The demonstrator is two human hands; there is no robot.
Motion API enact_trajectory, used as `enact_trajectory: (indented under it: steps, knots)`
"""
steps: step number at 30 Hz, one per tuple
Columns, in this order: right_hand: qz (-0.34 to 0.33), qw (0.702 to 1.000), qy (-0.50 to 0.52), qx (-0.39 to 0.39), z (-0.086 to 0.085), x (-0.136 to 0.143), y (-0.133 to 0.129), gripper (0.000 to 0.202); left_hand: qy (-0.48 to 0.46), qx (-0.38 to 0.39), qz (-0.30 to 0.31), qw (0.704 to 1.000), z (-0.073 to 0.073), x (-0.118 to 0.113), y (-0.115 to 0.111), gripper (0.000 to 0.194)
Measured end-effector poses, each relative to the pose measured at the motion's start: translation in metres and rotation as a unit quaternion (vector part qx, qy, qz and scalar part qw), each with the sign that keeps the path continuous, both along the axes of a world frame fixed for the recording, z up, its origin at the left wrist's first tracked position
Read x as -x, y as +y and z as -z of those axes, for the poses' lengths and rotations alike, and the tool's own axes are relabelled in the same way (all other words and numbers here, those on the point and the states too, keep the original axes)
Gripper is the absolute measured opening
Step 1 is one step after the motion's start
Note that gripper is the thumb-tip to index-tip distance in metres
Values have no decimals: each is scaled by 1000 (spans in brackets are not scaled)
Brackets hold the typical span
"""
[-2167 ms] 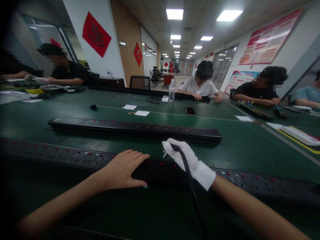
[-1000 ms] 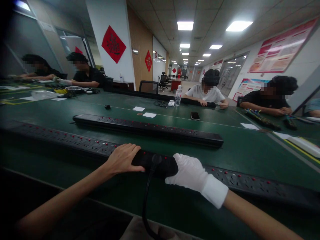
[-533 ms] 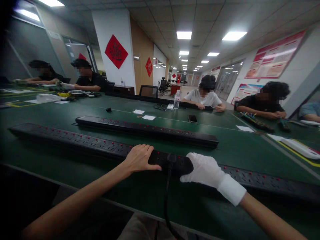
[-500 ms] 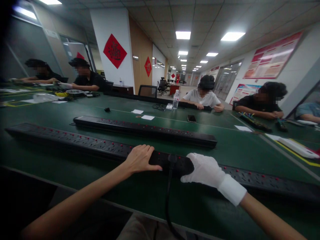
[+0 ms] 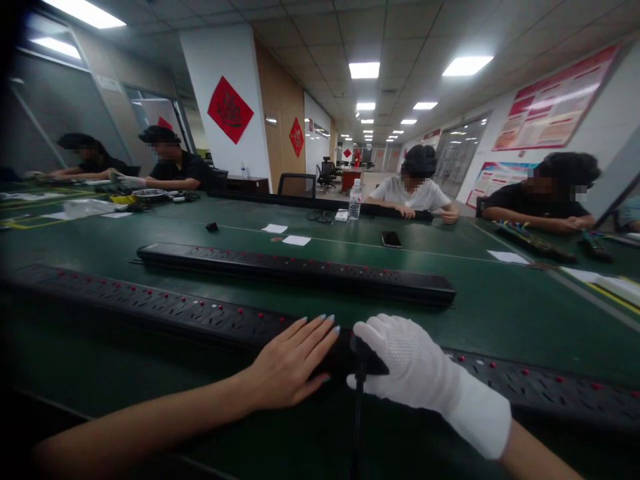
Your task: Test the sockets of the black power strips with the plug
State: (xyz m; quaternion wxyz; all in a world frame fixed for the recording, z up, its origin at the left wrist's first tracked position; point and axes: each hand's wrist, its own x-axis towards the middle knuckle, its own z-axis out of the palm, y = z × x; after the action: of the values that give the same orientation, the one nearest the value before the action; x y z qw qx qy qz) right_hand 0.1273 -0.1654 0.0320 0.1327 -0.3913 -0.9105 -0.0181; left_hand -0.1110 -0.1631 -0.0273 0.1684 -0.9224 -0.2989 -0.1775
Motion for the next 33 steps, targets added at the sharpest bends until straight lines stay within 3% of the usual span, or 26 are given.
enact_trajectory:
  steps: [4,15,33]
  knots:
    - [-19,1000,-17,6,1,18,13,26,-7,-25,30,999,8,0,2,52]
    - [-13,999,24,-45,8,22,17,9,5,-73,52,996,2,3,4,49]
    - [-19,1000,21,8,15,16,21,15,31,-43,46,998,3,5,5,50]
